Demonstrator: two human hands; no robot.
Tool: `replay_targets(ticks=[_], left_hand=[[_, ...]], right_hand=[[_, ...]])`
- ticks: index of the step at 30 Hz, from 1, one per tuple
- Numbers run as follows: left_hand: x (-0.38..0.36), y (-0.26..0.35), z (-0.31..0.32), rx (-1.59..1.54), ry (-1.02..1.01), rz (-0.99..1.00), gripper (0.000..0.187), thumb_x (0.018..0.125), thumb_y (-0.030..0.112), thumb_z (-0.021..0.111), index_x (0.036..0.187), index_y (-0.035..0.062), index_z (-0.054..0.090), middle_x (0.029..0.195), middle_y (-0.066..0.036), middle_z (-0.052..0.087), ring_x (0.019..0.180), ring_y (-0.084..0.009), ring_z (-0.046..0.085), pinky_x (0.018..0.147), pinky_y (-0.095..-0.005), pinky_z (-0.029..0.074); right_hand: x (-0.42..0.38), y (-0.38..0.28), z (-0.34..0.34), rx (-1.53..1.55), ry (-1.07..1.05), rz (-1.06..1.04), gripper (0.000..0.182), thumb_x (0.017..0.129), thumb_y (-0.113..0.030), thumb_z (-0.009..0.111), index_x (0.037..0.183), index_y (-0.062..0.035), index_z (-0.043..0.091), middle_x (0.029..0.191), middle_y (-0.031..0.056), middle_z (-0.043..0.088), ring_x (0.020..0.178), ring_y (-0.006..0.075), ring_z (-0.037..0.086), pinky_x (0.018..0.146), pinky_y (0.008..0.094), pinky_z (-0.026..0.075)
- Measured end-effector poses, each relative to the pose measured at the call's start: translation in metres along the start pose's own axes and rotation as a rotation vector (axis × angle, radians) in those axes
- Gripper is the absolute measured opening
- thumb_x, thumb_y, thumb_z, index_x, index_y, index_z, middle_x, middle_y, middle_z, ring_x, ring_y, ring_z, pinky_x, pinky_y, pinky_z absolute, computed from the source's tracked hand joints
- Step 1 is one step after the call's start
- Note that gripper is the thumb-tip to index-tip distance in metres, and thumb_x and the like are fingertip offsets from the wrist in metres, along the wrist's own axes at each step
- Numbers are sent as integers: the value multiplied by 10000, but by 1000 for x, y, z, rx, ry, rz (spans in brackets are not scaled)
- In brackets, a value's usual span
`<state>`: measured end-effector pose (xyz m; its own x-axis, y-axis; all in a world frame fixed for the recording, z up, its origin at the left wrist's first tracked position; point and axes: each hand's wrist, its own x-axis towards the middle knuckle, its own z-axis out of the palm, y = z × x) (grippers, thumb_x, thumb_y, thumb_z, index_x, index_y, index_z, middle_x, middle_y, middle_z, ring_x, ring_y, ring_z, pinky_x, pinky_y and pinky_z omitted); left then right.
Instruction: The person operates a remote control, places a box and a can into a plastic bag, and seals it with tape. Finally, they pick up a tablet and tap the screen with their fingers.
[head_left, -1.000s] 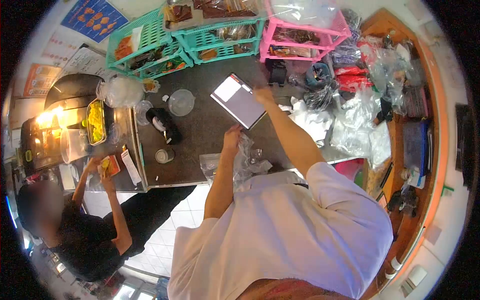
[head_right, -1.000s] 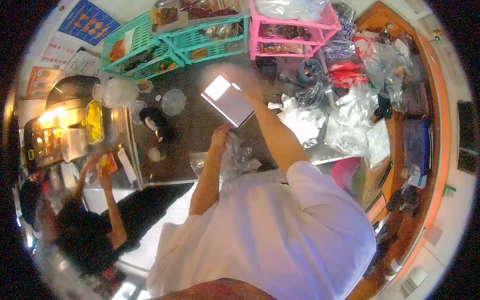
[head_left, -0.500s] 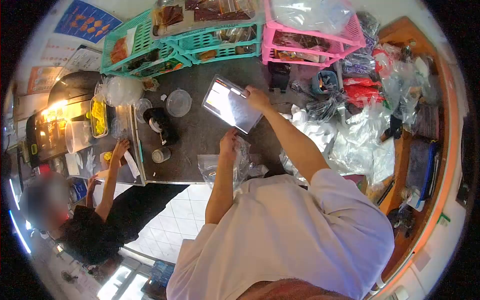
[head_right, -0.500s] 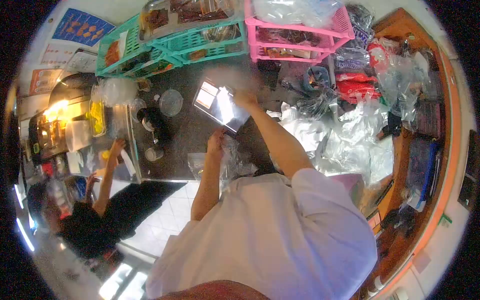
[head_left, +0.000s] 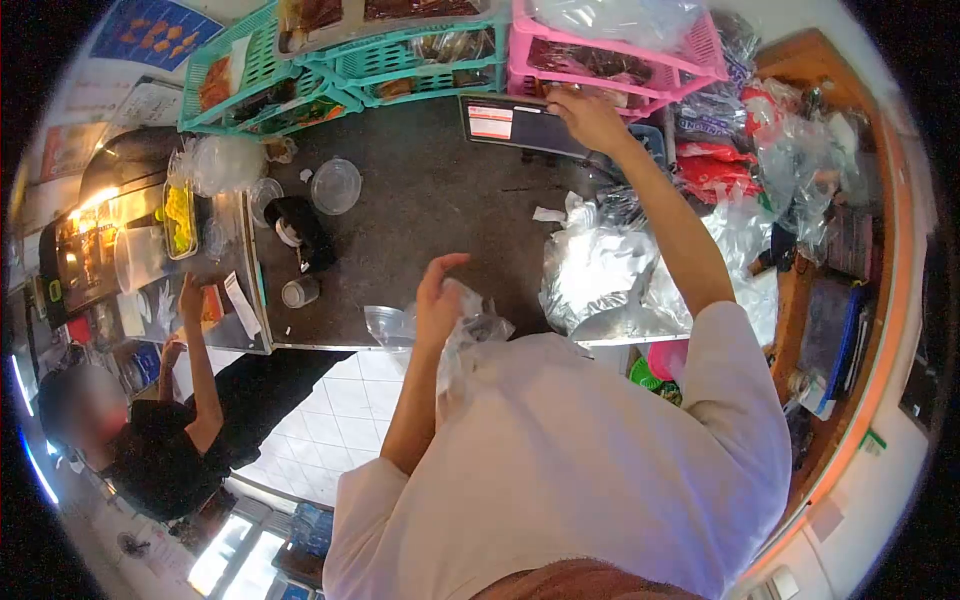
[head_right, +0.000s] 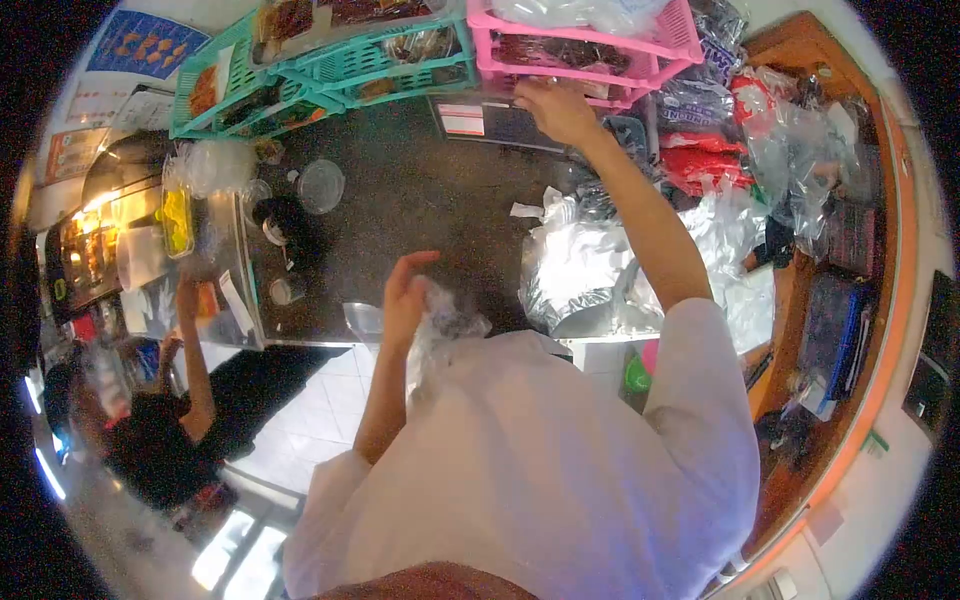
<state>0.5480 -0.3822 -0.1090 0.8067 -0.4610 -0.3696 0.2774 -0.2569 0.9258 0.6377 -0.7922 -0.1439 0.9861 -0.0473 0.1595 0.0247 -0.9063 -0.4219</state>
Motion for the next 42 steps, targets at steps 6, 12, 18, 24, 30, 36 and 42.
replay_targets(ticks=[6,12,18,24,30,36,42], left_hand=[[-49,73,-29,42,205,42,504,759,-57,419,1226,13,594,1236,-77,640,656,-43,543,569,-210,467],[-84,123,-30,75,263,18,471,754,-53,438,1187,25,607,1300,-108,601,699,-66,564,589,-208,464],[-73,116,6,-355,141,98,198,834,-19,562,1013,24,635,1374,-171,554,758,-93,583,641,-204,467],[-89,121,-43,-289,158,351,213,846,-99,494,953,25,630,1435,-214,515,1194,-264,616,811,-244,532],[-99,92,-107,1048,288,427,229,917,141,609,1115,29,629,1369,-195,570,1104,-320,619,853,-426,502],[-101,67,-37,663,-327,222,234,864,88,602,1085,19,636,1127,-243,633,1073,-428,608,939,-500,488],[3,-67,-76,1376,26,296,630,887,203,619,1453,53,387,1416,-239,478,1349,-431,387,1025,-671,344]], right_hand=[[7,48,45,94,-130,84,276,993,-400,528,1101,-170,635,1013,172,678,940,420,647,823,552,498],[-8,18,29,-122,302,-71,338,977,-394,575,1099,-84,632,1032,148,680,986,393,642,878,484,503],[-117,-205,-35,1212,-448,-182,167,931,-177,655,916,-16,695,913,87,700,889,205,664,819,339,517],[-222,-279,59,327,-634,140,343,876,-211,624,1177,-45,619,1076,197,649,1061,374,636,927,514,496],[-219,-301,48,167,-620,52,725,791,-332,719,1431,-90,479,1386,198,512,1213,406,552,1013,482,462],[-215,-322,93,-106,-335,-187,569,791,-276,676,1315,-77,582,1282,209,576,1247,314,527,954,488,477],[-215,-291,113,-182,-1151,-116,742,755,-355,759,1378,-27,526,1433,199,502,1326,353,478,986,499,475]])
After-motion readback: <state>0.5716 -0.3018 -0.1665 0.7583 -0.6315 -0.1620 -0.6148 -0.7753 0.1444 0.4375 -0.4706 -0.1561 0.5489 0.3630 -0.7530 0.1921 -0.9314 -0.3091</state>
